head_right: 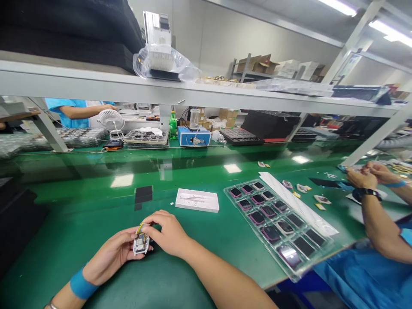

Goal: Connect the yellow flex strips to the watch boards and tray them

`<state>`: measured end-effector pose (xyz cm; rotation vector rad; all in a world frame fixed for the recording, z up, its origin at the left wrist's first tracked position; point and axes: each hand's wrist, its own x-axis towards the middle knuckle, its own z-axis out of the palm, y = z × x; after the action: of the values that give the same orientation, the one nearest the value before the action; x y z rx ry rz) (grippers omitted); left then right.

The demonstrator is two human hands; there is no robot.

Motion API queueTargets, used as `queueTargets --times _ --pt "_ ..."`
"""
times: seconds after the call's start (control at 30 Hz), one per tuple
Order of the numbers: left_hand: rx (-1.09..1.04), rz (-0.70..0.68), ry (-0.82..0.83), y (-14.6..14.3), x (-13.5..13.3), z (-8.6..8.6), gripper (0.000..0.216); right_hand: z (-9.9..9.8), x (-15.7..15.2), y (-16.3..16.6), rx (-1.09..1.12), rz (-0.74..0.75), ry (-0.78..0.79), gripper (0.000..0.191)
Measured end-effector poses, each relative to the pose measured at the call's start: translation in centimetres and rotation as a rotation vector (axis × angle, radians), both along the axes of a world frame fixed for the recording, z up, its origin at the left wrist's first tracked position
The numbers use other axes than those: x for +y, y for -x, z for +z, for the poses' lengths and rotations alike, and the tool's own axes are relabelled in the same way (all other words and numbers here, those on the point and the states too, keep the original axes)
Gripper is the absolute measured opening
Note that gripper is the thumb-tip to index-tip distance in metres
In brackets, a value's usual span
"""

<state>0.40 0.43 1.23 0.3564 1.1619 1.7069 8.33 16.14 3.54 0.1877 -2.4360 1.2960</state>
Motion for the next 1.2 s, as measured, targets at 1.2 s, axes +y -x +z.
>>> queueTargets --times 1.2 --pt "-0.088 0.018 -0.002 0.4 -0.1 -0.7 0.026 -0.7 -0.2 0.1 0.036 -0.024 -0.108 0.014"
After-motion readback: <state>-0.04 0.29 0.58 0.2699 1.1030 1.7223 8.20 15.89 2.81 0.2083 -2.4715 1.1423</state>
